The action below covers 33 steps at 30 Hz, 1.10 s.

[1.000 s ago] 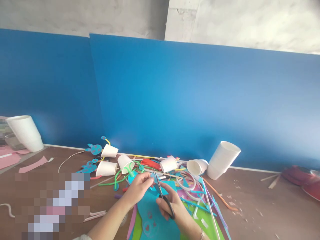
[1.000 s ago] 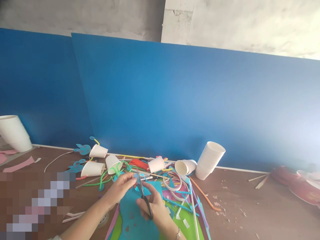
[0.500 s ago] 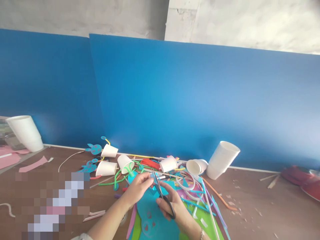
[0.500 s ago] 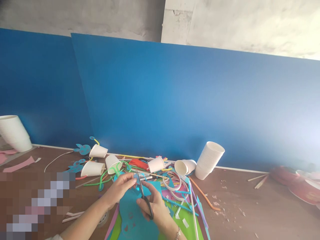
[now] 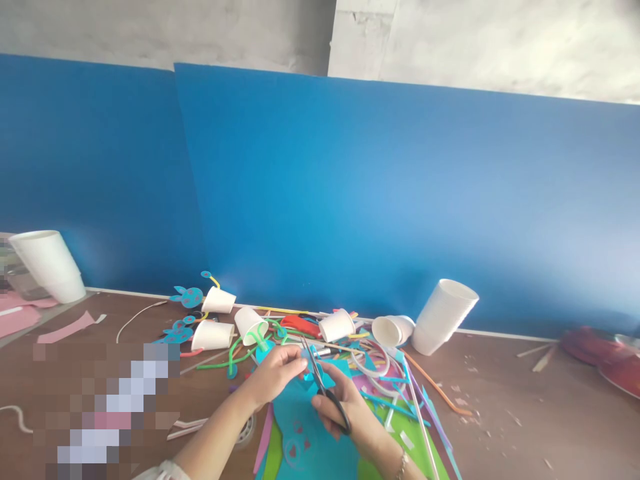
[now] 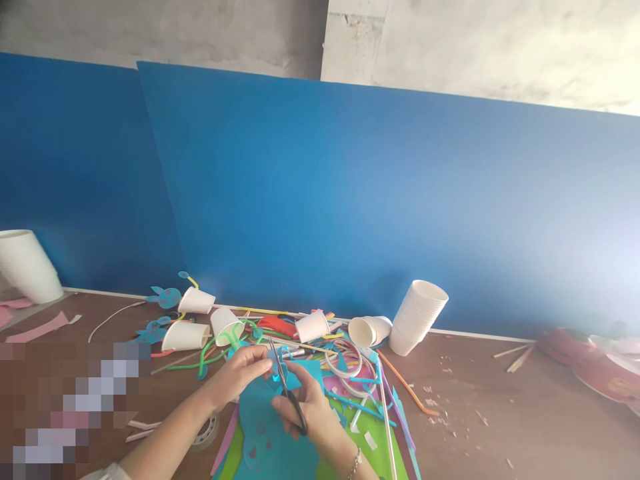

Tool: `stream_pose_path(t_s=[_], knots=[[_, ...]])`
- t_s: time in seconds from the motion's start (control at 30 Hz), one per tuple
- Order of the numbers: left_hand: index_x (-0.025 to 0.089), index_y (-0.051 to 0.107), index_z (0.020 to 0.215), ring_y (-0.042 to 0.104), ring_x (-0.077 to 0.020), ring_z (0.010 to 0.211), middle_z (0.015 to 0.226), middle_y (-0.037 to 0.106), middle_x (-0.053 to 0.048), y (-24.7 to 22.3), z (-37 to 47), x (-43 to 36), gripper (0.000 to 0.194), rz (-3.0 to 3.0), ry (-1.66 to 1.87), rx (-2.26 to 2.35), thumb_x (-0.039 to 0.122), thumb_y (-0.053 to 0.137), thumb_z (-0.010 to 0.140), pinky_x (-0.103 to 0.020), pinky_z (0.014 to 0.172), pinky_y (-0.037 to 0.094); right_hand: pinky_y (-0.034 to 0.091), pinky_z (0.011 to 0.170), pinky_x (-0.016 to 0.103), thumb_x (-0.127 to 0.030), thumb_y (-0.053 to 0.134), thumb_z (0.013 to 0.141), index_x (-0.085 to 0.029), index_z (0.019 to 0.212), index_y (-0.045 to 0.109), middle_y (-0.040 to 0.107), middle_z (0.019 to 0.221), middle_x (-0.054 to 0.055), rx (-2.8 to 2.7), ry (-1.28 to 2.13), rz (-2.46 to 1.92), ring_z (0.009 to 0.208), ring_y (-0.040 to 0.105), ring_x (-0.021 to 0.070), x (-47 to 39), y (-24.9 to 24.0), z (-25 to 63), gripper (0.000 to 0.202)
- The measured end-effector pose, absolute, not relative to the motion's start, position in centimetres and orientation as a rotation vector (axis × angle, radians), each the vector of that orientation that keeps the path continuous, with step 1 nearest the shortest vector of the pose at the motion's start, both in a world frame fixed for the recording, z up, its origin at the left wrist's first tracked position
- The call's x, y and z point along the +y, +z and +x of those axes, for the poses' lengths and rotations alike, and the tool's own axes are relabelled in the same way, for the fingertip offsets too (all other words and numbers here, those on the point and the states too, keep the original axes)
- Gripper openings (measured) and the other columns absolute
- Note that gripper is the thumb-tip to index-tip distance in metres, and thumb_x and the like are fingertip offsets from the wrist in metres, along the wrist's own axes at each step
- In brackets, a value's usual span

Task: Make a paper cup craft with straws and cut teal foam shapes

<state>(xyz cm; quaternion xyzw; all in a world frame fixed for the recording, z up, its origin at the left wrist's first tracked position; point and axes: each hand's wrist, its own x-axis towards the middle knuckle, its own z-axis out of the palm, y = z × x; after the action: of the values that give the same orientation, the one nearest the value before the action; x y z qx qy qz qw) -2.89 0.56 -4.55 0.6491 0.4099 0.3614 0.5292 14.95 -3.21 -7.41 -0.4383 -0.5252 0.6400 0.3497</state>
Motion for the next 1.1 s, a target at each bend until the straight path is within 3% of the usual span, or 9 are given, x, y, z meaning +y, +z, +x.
stream_pose_path(t_s=[0.17, 0.57, 0.77, 0.97, 1.1], knots=[[0.018, 0.050, 0.060, 0.048, -0.0154, 0.067, 0.062, 0.051, 0.001, -4.2, -3.0, 0.5, 0.025, 1.521, 0.839, 0.968, 0.038, 0.052, 0.075, -0.027, 0.068, 0.036, 0.021, 0.035, 0.019, -0.052, 0.074, 0.066, -0.010, 0.130, 0.035, 0.045, 0.039, -0.013, -1.377, 1.656, -1.137, 0.032, 0.033, 0.0054, -3.3, -7.3, 15.0, 0.086], [0.018, 0.055, 0.060, 0.049, -0.0152, 0.066, 0.062, 0.055, 0.001, -3.7, -3.2, 0.5, 0.021, 1.513, 0.775, 0.920, 0.035, 0.054, 0.072, -0.027, 0.068, 0.037, 0.023, 0.034, 0.017, -0.051, 0.071, 0.070, -0.012, 0.126, 0.037, 0.051, 0.041, -0.012, -1.425, 1.658, -1.152, 0.033, 0.035, 0.0056, -3.3, -7.5, 15.0, 0.076], [0.018, 0.055, 0.058, 0.050, -0.0150, 0.063, 0.061, 0.057, 0.001, -3.2, -3.6, 0.4, 0.022, 1.484, 0.702, 0.917, 0.037, 0.057, 0.069, -0.027, 0.066, 0.038, 0.021, 0.033, 0.017, -0.043, 0.071, 0.072, -0.013, 0.113, 0.048, 0.049, 0.040, -0.012, -1.504, 1.674, -1.146, 0.031, 0.034, 0.0044, -3.4, -7.0, 15.4, 0.056], [0.018, 0.053, 0.057, 0.051, -0.0153, 0.061, 0.061, 0.059, 0.000, -3.6, -3.9, 0.6, 0.024, 1.443, 0.654, 0.942, 0.040, 0.058, 0.066, -0.028, 0.067, 0.039, 0.023, 0.031, 0.016, -0.041, 0.072, 0.068, -0.015, 0.116, 0.044, 0.055, 0.042, -0.011, -1.497, 1.693, -1.217, 0.029, 0.036, 0.0052, -3.1, -6.9, 15.4, 0.061], [0.019, 0.049, 0.051, 0.052, -0.0164, 0.064, 0.055, 0.054, 0.001, -3.5, -4.1, 0.9, 0.027, 1.460, 0.667, 0.974, 0.040, 0.055, 0.067, -0.028, 0.068, 0.038, 0.022, 0.031, 0.016, -0.040, 0.069, 0.068, -0.017, 0.081, 0.053, 0.056, 0.041, -0.007, -1.371, 1.563, -1.355, 0.028, 0.041, 0.0060, -2.6, -7.6, 14.8, 0.031]])
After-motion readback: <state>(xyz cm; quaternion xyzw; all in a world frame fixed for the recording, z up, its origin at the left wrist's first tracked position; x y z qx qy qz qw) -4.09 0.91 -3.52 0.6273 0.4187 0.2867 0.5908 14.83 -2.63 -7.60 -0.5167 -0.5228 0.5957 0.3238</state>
